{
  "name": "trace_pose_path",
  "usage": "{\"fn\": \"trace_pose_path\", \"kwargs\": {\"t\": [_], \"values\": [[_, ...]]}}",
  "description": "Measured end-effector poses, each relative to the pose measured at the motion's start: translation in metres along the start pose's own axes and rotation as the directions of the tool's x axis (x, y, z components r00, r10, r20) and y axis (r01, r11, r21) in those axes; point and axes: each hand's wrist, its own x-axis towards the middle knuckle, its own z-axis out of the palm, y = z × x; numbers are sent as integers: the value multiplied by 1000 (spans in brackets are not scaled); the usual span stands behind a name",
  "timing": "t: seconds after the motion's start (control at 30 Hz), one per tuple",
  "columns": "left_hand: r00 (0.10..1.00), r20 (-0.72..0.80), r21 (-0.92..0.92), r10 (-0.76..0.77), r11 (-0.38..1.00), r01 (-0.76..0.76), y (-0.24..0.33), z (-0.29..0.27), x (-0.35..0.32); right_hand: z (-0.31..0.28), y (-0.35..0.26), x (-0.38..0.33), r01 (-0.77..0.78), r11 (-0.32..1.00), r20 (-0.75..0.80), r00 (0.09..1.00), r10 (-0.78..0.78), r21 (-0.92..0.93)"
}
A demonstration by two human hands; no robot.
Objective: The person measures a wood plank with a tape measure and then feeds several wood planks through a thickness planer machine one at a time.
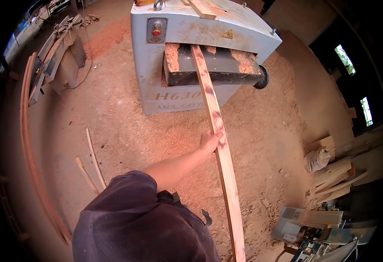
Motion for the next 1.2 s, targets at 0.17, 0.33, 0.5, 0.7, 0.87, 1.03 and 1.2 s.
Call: {"fn": "trace_pose_path", "kwargs": {"t": [0.17, 0.33, 0.5, 0.7, 0.87, 1.03, 1.2], "values": [[994, -21, 175, 104, 980, -99, 5, -7, 22, 0, -3, -27, -8, 994, -4, 1000, 8, -112], [981, -14, 315, 192, 932, -178, 12, -16, 47, 9, -12, -53, -31, 937, 46, 998, 50, -349], [985, -22, 328, 169, 932, -153, 31, -16, 51, 23, -23, -92, -73, 669, 92, 974, 207, -740], [981, -80, 374, 176, 918, -134, 30, -40, 89, 122, -3, -190, 649, -127, 648, 684, -334, -750], [982, -37, 335, 187, 928, -164, 36, -33, 100, 103, 0, -154, 580, -678, 889, 217, -404, -450], [993, -70, 167, 90, 983, -77, 52, -37, 101, 117, 0, -141, 571, -506, 763, 475, -438, -646], [994, -96, 30, 59, 998, -56, 28, -30, 99, 132, -3, -136, 540, -572, 785, 460, -414, -618]]}}
